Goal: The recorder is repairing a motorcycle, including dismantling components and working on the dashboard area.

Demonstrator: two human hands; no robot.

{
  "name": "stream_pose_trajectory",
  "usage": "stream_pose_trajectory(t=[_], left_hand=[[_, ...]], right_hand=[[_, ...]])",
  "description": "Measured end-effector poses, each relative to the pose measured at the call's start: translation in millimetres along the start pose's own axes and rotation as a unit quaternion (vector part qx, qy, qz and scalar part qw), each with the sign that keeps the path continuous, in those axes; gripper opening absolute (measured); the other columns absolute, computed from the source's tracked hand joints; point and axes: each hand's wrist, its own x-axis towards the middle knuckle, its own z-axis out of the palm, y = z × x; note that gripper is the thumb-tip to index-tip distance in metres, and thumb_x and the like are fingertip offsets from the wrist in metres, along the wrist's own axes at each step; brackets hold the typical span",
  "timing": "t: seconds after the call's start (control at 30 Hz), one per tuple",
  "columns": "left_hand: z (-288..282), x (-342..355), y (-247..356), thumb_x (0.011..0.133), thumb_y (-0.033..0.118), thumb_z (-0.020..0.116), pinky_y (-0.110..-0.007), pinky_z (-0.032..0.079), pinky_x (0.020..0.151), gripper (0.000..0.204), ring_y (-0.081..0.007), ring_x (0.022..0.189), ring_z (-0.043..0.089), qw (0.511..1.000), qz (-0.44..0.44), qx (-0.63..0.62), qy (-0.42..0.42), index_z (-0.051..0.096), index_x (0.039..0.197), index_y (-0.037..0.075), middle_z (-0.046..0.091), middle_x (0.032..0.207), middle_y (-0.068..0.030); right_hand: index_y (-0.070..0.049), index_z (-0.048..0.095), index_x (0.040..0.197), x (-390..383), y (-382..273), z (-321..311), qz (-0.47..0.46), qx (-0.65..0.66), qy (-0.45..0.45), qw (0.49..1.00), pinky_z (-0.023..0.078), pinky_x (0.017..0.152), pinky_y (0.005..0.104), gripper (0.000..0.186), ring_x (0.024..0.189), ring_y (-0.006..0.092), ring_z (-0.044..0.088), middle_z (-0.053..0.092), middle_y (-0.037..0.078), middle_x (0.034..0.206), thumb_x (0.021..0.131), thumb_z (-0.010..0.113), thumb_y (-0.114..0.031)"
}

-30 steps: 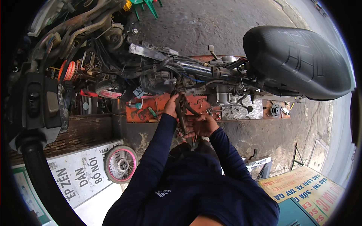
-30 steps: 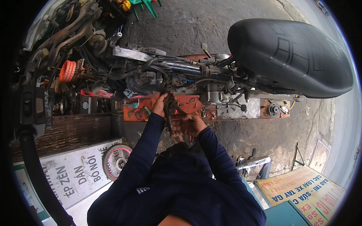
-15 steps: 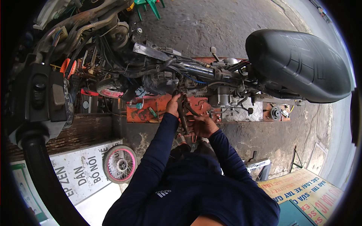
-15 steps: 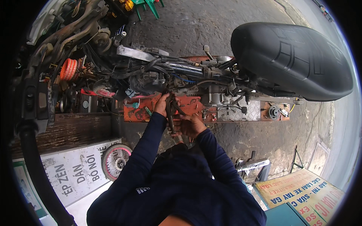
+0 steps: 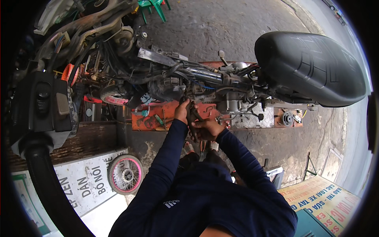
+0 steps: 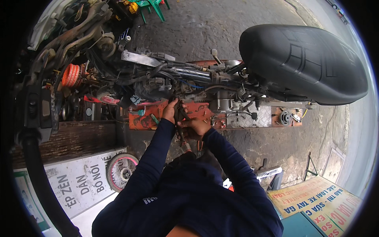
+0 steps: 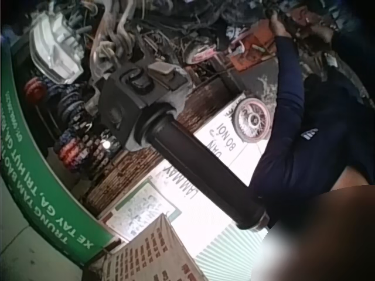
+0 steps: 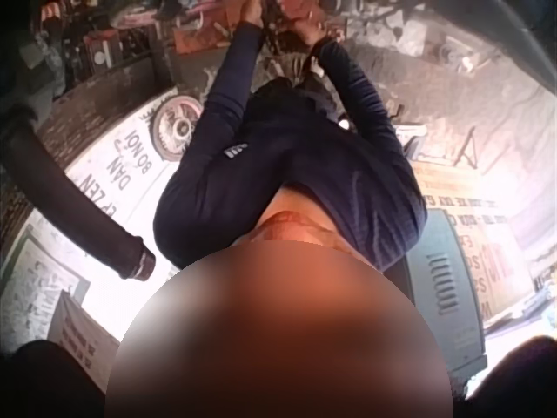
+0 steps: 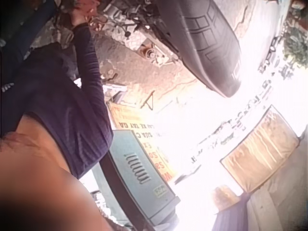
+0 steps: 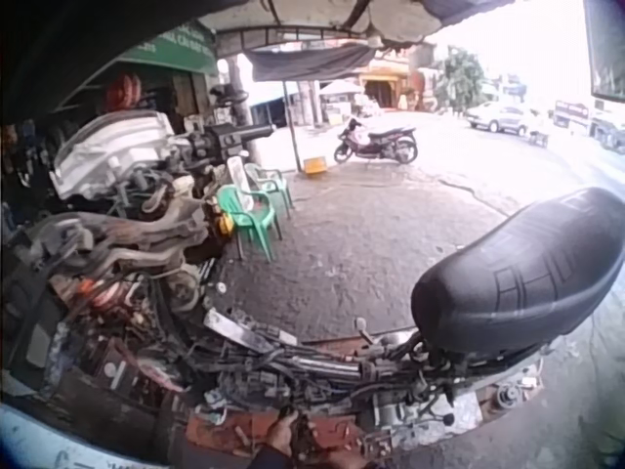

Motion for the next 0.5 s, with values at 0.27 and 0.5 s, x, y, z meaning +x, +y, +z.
stream_pose_trajectory(t=[0.27, 0.5], left_hand=[[1.7, 2.9, -1.4, 0.095, 0.027, 0.047, -0.037, 0.047, 0.063, 0.027, -0.025, 0.068, 0.053, 0.999, 0.0, 0.006, 0.046, 0.053, 0.089, 0.001, 0.053, 0.074, -0.0082], [0.1, 4.2, 0.8, 0.095, 0.027, 0.046, -0.037, 0.049, 0.064, 0.025, -0.0255, 0.07, 0.055, 1.0, -0.003, 0.01, -0.008, 0.053, 0.09, 0.003, 0.054, 0.075, -0.008]], right_hand=[[-0.004, 0.056, 0.097, 4.9, 2.4, -2.7, -0.023, -0.031, 0.0, 0.999, 0.047, 0.06, 0.0334, 0.025, 0.069, 0.0198, 0.06, 0.061, 0.007, 0.08, 0.083, 0.069, -0.019], [-0.002, 0.055, 0.097, 6.5, 3.5, 4.1, -0.029, -0.035, 0.003, 0.999, 0.048, 0.058, 0.0319, 0.025, 0.067, 0.0193, 0.062, 0.061, 0.008, 0.077, 0.084, 0.068, -0.02]])
